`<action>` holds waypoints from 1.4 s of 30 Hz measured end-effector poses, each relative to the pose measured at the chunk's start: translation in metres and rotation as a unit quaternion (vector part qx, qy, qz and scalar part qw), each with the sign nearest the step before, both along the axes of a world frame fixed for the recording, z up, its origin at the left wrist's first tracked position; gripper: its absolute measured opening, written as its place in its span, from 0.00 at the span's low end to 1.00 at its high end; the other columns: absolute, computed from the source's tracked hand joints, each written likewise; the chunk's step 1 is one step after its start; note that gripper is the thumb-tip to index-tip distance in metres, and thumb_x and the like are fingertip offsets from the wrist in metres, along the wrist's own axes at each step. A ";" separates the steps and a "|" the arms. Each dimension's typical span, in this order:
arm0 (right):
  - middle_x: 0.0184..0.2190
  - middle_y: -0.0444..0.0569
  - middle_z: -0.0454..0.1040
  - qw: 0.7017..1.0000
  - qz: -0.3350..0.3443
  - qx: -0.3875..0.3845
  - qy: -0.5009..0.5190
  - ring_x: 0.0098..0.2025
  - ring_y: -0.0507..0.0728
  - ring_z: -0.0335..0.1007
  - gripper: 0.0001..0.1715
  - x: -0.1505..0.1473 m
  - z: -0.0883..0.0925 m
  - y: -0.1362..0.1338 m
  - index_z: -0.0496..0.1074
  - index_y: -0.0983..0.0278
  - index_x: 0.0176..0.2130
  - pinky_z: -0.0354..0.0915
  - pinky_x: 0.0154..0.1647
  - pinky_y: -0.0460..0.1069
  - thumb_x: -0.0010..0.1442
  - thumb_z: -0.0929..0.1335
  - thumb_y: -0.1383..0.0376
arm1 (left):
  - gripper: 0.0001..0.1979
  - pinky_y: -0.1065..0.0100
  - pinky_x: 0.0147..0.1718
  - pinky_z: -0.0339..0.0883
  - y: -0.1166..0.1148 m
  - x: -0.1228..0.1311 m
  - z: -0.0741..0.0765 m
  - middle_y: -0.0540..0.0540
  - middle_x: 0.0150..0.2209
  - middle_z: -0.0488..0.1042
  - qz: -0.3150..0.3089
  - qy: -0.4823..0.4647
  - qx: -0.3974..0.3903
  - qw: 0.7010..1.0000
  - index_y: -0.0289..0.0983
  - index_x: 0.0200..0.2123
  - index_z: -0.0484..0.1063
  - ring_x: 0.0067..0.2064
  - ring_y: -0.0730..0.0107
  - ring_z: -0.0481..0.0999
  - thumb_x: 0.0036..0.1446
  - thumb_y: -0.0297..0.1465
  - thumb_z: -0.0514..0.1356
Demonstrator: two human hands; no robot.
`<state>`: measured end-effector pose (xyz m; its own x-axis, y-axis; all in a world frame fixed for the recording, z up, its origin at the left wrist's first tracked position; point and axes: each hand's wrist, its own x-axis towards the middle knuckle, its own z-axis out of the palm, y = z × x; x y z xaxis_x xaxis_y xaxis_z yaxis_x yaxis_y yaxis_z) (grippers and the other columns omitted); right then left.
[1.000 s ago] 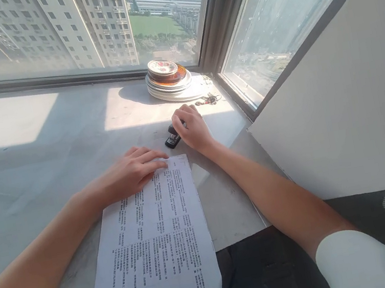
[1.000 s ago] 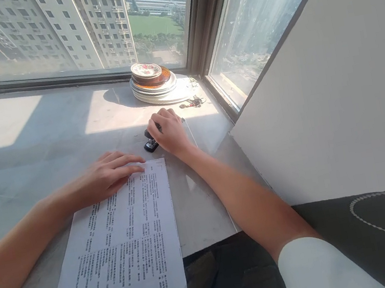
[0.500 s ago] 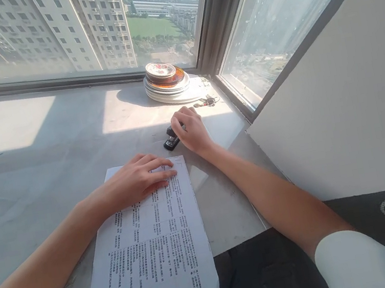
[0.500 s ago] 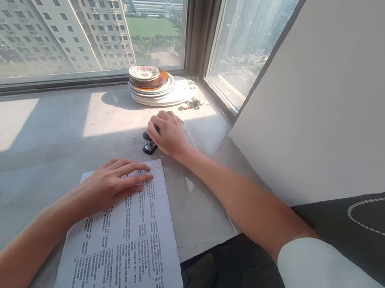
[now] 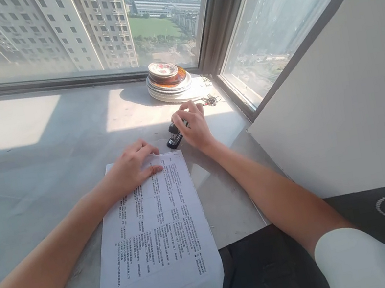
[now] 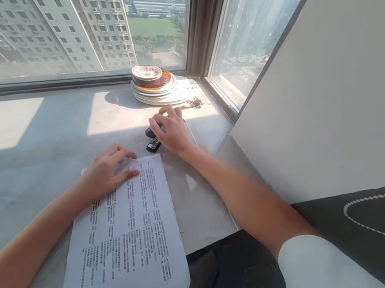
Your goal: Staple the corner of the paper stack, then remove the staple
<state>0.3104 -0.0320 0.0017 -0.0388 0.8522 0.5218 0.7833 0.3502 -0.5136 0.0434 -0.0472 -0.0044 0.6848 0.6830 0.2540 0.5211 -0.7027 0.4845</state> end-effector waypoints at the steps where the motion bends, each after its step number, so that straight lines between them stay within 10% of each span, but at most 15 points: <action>1: 0.49 0.55 0.69 1.000 0.002 -0.002 0.003 0.56 0.67 0.62 0.21 0.000 0.000 0.000 0.71 0.59 0.34 0.60 0.65 0.68 0.78 0.60 0.60 | 0.12 0.55 0.47 0.75 0.000 0.000 0.000 0.42 0.51 0.76 0.004 -0.011 -0.004 1.000 0.42 0.51 0.78 0.45 0.57 0.78 0.69 0.41 0.66; 21: 0.68 0.53 0.68 0.972 0.203 -0.094 0.075 0.68 0.63 0.65 0.31 -0.008 0.006 -0.009 0.76 0.55 0.52 0.64 0.69 0.62 0.78 0.58 0.39 | 0.05 0.63 0.38 0.76 -0.009 0.018 0.010 0.47 0.42 0.73 0.006 -0.173 0.009 0.985 0.41 0.36 0.78 0.35 0.71 0.74 0.65 0.25 0.64; 26: 0.47 0.51 0.77 0.972 0.121 -0.130 0.154 0.50 0.61 0.72 0.34 0.014 0.020 -0.010 0.74 0.57 0.44 0.69 0.53 0.58 0.68 0.66 0.31 | 0.06 0.63 0.37 0.76 -0.009 0.014 0.011 0.46 0.41 0.74 0.024 -0.192 0.002 0.981 0.41 0.34 0.77 0.36 0.69 0.74 0.64 0.25 0.64; 30: 0.32 0.45 0.73 0.924 0.197 -0.287 0.157 0.37 0.57 0.69 0.32 0.029 0.032 -0.019 0.67 0.58 0.32 0.63 0.40 0.53 0.61 0.76 0.36 | 0.06 0.63 0.38 0.77 -0.011 0.015 0.012 0.46 0.42 0.74 0.010 -0.193 -0.005 0.981 0.41 0.35 0.78 0.36 0.69 0.74 0.65 0.26 0.63; 42: 0.27 0.41 0.72 0.880 0.266 -0.341 0.195 0.33 0.55 0.67 0.26 0.027 0.028 -0.024 0.64 0.58 0.33 0.60 0.34 0.53 0.55 0.81 0.53 | 0.04 0.60 0.42 0.77 -0.006 0.010 0.004 0.44 0.47 0.78 0.003 -0.128 0.010 0.992 0.42 0.47 0.78 0.41 0.64 0.78 0.70 0.32 0.64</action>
<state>0.3372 -0.0564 0.0300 -0.4592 0.8873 -0.0428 0.3193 0.1199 -0.9400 0.0538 -0.0530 -0.0002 0.5926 0.6801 0.4316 0.3871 -0.7104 0.5878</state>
